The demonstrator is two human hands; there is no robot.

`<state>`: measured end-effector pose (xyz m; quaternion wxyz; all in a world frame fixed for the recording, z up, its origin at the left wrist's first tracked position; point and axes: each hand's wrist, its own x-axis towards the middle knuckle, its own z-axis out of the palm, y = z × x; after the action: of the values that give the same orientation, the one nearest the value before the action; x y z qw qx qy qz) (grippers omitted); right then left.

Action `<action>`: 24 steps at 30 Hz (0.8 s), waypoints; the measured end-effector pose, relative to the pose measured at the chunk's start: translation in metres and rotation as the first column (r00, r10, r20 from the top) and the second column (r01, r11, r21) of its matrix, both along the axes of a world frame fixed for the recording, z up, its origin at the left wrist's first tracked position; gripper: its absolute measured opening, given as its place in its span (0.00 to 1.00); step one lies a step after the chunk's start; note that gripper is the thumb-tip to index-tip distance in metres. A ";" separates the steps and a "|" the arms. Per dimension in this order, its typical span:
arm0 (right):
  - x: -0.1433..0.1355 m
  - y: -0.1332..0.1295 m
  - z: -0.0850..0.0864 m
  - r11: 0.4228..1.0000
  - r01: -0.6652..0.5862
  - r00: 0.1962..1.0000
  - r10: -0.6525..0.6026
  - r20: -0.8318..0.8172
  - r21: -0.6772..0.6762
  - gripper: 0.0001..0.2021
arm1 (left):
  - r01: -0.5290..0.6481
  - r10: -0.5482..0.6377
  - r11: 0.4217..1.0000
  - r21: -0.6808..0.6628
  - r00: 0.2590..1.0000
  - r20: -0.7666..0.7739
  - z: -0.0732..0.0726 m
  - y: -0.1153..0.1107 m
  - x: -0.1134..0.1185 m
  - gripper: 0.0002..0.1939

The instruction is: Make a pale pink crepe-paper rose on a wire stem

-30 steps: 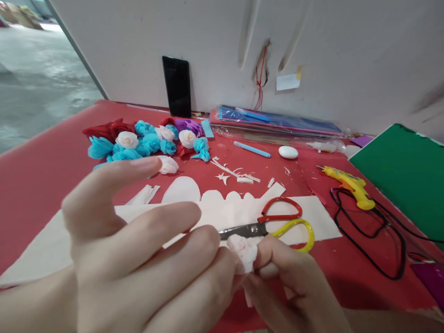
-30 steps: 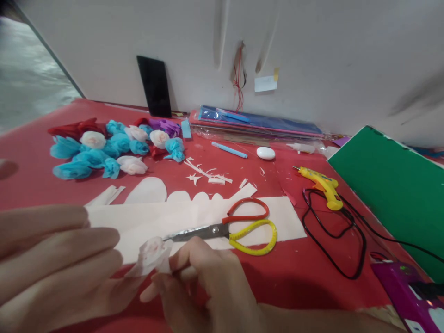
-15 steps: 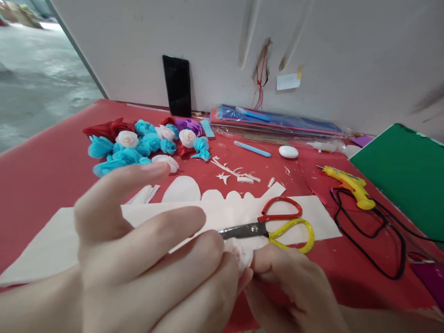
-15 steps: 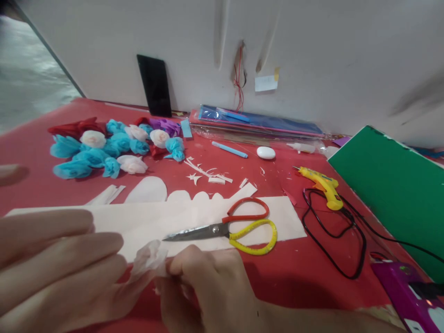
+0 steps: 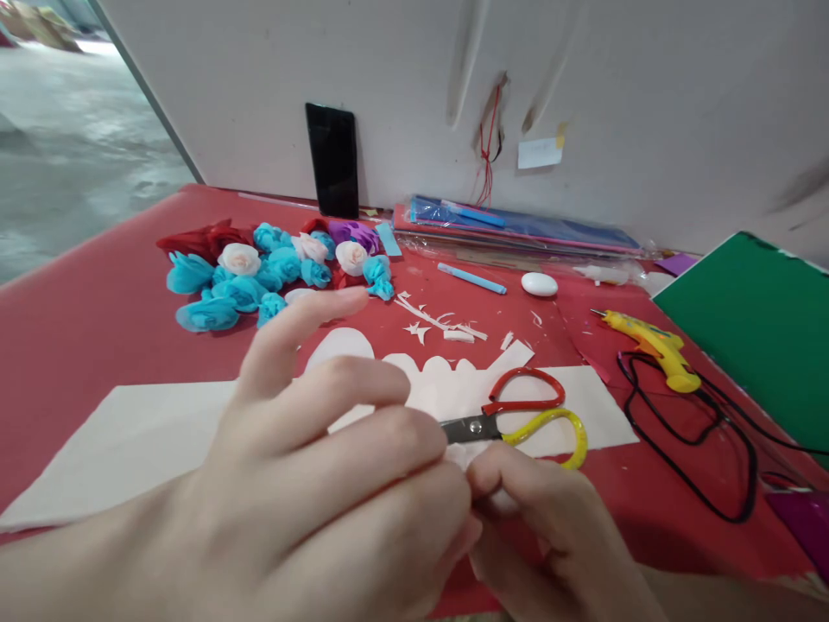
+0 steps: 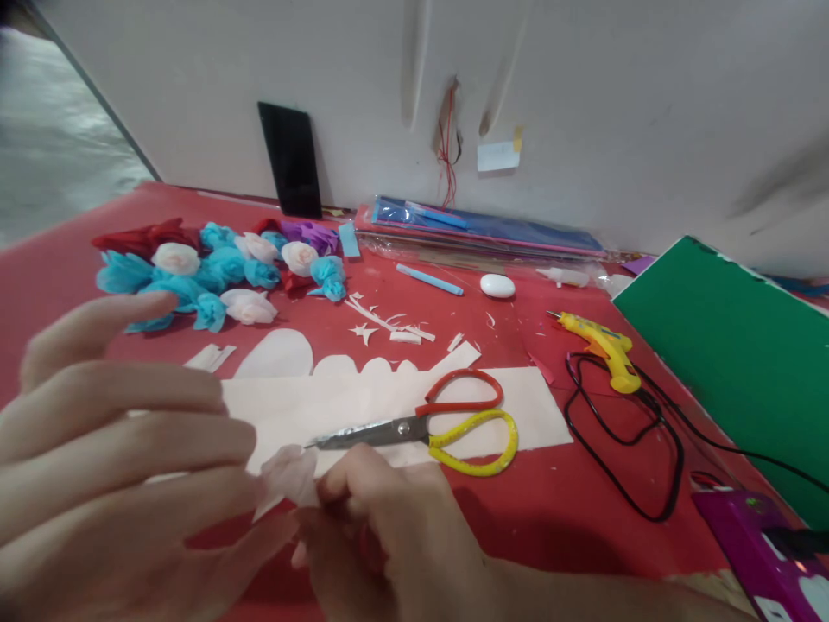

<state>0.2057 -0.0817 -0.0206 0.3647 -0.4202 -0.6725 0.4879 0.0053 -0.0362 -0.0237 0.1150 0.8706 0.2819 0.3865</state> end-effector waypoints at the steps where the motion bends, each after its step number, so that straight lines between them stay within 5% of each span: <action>1: 0.001 0.002 0.002 0.981 -0.043 0.995 0.025 -0.098 -0.190 0.09 | 0.005 -0.005 1.000 0.006 1.000 0.006 0.005 0.006 -0.001 0.21; 3: 0.003 0.005 0.005 0.873 -0.148 0.961 0.017 -0.275 -0.464 0.11 | 0.019 -0.019 1.000 0.015 1.000 0.014 0.012 0.013 0.000 0.21; 7: 0.005 0.009 0.006 0.749 -0.323 0.861 -0.021 -0.509 -0.578 0.14 | 0.027 -0.028 0.999 0.036 1.000 0.010 0.017 0.012 0.008 0.18; 16: 0.003 0.010 0.001 0.666 -0.424 0.725 -0.157 -0.671 -0.614 0.12 | 0.083 -0.076 0.992 0.093 0.994 -0.078 0.019 0.016 0.012 0.14; 20: 0.004 0.010 0.000 0.649 -0.411 0.740 -0.173 -0.650 -0.640 0.11 | 0.124 -0.119 0.989 0.085 0.991 -0.064 0.024 0.017 0.009 0.14; 24: 0.007 0.010 -0.002 0.596 -0.407 0.812 -0.109 -0.573 -0.692 0.15 | 0.214 -0.225 0.970 -0.118 0.970 -0.090 0.024 0.015 0.008 0.23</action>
<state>0.2127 -0.0713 -0.0224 0.2767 -0.3129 -0.2827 0.8635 0.0133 -0.0211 0.0000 0.1890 0.9078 0.2098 0.3102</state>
